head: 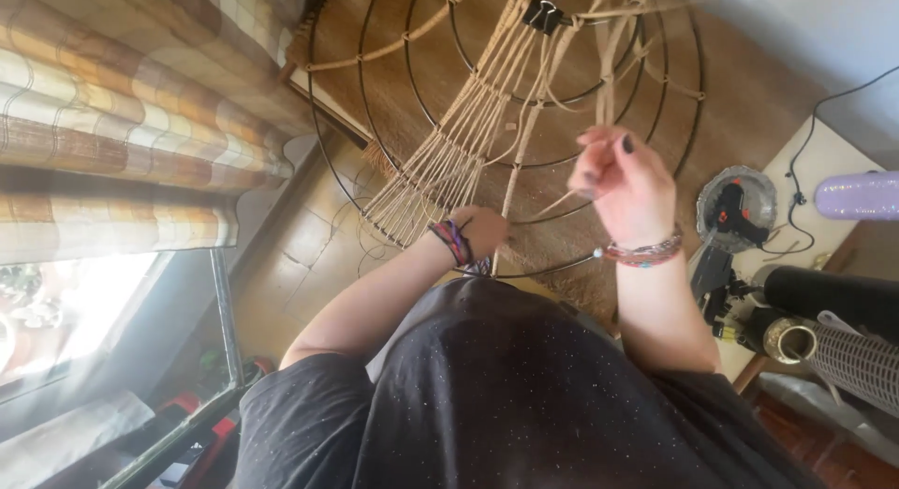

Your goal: The person ties macrame knots using natural fiber rope on a circular metal frame. They repeatedly loop and pull the rope to form a series of knots, gradually building a woven pattern.

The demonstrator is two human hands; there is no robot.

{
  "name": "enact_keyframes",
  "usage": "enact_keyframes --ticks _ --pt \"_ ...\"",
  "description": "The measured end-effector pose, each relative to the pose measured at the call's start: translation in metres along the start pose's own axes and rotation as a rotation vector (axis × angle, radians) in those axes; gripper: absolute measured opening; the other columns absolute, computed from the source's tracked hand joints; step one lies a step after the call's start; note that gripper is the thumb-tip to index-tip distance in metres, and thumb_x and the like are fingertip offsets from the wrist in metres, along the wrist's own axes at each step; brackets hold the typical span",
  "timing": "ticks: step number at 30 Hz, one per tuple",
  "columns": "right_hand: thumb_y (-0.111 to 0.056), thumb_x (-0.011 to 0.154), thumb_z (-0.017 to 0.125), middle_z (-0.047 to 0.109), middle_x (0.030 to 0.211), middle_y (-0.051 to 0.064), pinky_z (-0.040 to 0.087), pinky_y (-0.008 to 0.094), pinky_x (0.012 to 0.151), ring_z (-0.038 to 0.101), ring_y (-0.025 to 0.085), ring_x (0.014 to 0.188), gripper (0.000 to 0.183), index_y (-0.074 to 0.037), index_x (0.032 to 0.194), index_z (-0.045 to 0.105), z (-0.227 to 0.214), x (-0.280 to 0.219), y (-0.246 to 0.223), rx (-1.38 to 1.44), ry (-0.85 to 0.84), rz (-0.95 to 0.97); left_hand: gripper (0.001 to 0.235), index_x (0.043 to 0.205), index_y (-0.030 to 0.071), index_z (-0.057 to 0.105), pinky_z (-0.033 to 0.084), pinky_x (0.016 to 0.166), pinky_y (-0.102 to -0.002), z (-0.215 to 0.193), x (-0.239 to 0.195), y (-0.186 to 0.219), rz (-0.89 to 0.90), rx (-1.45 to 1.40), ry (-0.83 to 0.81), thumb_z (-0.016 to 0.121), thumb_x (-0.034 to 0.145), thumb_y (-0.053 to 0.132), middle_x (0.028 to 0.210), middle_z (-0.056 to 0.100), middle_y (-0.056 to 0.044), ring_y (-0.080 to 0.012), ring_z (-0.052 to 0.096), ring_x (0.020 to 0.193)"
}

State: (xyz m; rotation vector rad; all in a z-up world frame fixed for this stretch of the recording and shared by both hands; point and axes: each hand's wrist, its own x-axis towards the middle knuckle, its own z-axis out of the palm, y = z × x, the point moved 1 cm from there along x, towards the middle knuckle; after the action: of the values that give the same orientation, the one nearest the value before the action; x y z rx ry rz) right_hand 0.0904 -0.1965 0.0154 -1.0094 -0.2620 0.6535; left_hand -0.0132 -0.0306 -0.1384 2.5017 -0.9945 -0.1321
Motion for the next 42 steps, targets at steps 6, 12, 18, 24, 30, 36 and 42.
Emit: enact_keyframes --ticks 6,12,18,24,30,36,42 --pt "-0.011 0.095 0.06 0.075 0.079 0.02 0.057 0.043 0.062 0.072 0.035 0.07 0.017 -0.002 0.102 0.073 0.001 -0.029 0.034 -1.101 -0.34 0.152 0.06 0.146 0.003 0.05 0.041 0.102 -0.068 -0.159 0.016 0.022 0.023 -1.409 0.38 0.041 0.087 0.006 0.127 0.063 -0.025 -0.0459 0.057 0.124" --pt "-0.015 0.093 0.069 0.072 0.112 0.015 0.055 0.043 0.09 0.069 0.031 0.109 0.028 -0.008 0.12 0.072 -0.002 -0.022 -0.022 -1.541 -0.108 -0.312 0.031 0.095 0.008 0.065 0.037 0.043 -0.017 -0.151 0.013 0.019 -0.225 -1.265 0.394 0.043 0.11 0.024 0.057 0.05 0.004 -0.0052 0.046 0.046" --pt "-0.016 0.114 0.063 0.044 0.148 0.021 0.051 0.052 0.113 0.05 0.036 0.137 0.048 -0.001 0.149 0.035 -0.047 0.09 -0.086 -1.44 0.461 -0.751 0.031 0.103 0.01 0.06 0.048 0.044 -0.015 -0.164 0.025 0.034 -0.133 -1.267 0.406 0.038 0.111 0.029 0.068 0.054 0.003 -0.0053 0.053 0.048" --pt "-0.004 0.106 0.046 0.061 0.13 0.021 0.053 0.054 0.091 0.064 0.042 0.115 0.031 -0.003 0.137 0.049 -0.07 0.123 -0.072 -1.37 0.225 -0.778 0.019 0.112 0.013 0.054 0.036 0.047 -0.018 -0.157 0.031 0.043 -0.167 -1.309 0.507 0.037 0.112 0.021 0.072 0.043 0.005 -0.0053 0.037 0.054" --pt "-0.009 0.11 0.047 0.059 0.094 0.009 0.05 0.027 0.078 0.062 0.015 0.087 0.011 -0.006 0.104 0.057 -0.01 0.003 -0.011 -0.801 0.034 -0.446 0.03 0.134 0.004 0.061 0.047 0.095 -0.028 -0.173 0.037 0.042 -0.205 -1.189 0.849 0.045 0.108 0.004 0.114 0.067 -0.011 -0.0142 0.061 0.101" --pt "-0.005 0.094 0.053 0.068 0.121 0.027 0.05 0.06 0.096 0.064 0.046 0.111 0.043 -0.001 0.137 0.054 -0.011 -0.031 0.034 -0.988 -0.723 -0.084 0.041 0.094 0.008 0.069 0.051 0.073 -0.028 -0.168 0.018 0.052 -0.128 -1.27 0.451 0.04 0.111 0.03 0.075 0.066 -0.002 -0.0126 0.061 0.072" --pt "-0.04 0.103 0.05 0.038 0.053 -0.004 0.037 0.031 0.051 0.04 0.01 0.043 0.041 -0.001 0.09 0.056 0.01 -0.036 0.002 0.03 -0.182 -0.138 0.022 0.086 0.027 0.075 0.054 0.072 -0.044 -0.085 -0.011 0.024 -0.184 0.086 -0.422 0.055 0.097 0.029 0.073 0.074 0.0 -0.0249 0.075 0.077"
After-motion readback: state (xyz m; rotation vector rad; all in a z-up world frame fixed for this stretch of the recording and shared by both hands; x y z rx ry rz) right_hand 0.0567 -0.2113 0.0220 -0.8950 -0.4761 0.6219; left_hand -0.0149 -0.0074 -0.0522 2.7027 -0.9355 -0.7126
